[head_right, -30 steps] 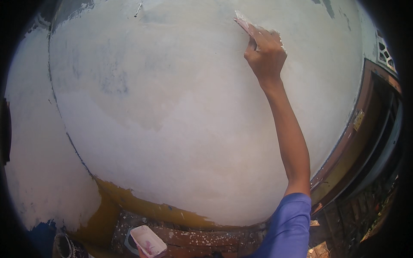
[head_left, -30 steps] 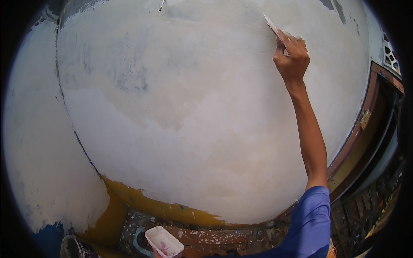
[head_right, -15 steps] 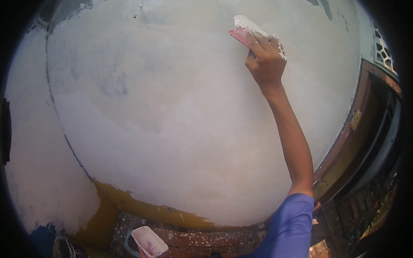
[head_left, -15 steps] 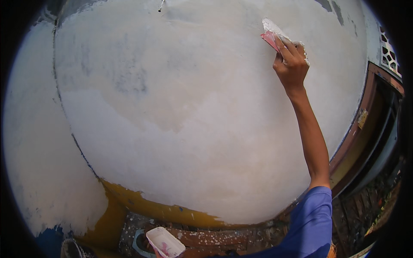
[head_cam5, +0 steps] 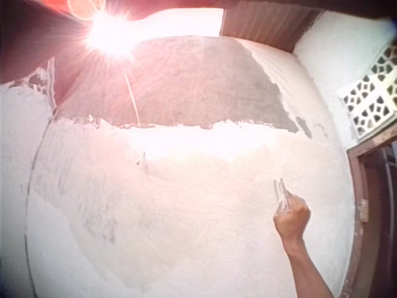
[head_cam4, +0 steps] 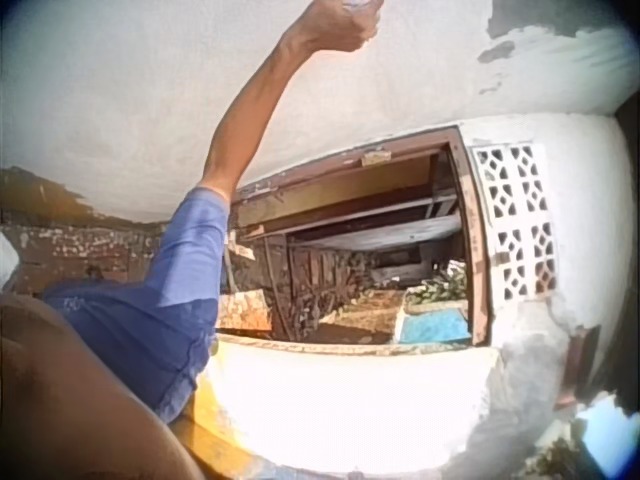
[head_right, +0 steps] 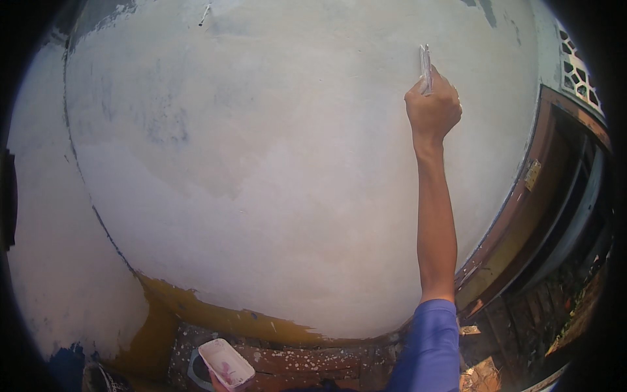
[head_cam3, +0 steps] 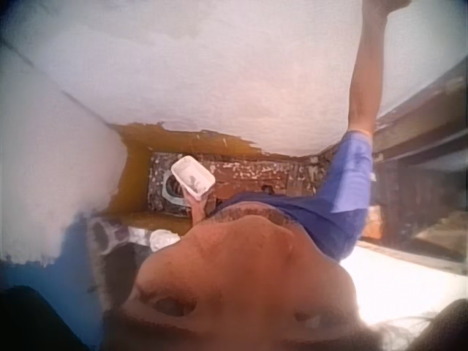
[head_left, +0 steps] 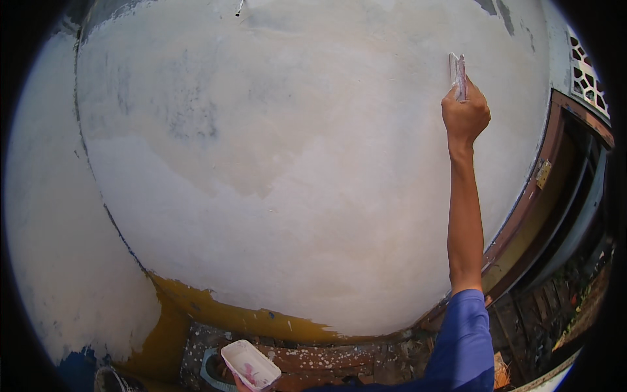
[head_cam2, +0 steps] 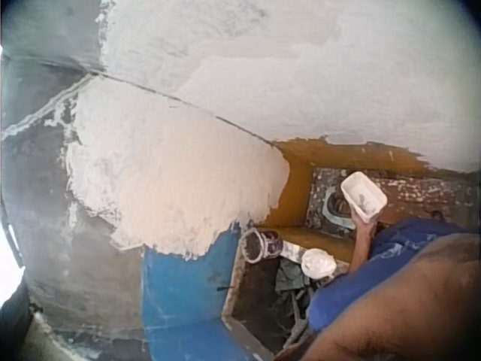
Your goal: The person applies plaster to a wall using a putty knife and a plastic container.
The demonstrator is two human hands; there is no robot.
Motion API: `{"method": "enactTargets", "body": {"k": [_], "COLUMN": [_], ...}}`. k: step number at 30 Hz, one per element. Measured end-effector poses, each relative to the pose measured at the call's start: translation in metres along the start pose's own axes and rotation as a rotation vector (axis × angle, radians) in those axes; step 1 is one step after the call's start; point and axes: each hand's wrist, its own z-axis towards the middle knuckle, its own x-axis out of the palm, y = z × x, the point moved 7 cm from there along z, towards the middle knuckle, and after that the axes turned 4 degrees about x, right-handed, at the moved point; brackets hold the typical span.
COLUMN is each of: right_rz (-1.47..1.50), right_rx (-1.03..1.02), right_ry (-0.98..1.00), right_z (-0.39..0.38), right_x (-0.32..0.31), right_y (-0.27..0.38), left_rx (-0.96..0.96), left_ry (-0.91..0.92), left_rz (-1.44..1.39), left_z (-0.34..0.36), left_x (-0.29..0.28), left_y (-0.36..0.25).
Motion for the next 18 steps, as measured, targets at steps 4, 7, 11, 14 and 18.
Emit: {"method": "enactTargets", "body": {"k": [4,7,11,14,18], "right_rz": [0.063,0.199,0.257,0.104,0.223], "right_rx": [-0.199,-0.285,-0.259,-0.420,-0.511], "right_ry": [-0.056,0.025,-0.003,-0.021,0.203], "right_z": [-0.038,-0.058,-0.044,-0.048,-0.074], "right_x": [0.015,0.019,0.008,0.021,0.016], "right_y": [0.056,0.100,0.080,0.070,0.086], "left_rx": [0.005,0.012,0.020,0.010,0.027], "left_ry": [-0.007,-0.018,-0.023,-0.022,-0.034], "left_rz": [0.003,0.007,0.011,0.009,0.010], "left_z": [-0.002,-0.004,-0.006,-0.004,-0.008], "left_x": [-0.002,-0.005,-0.008,-0.008,-0.012], "left_y": [-0.002,-0.005,-0.007,-0.004,-0.008]}}
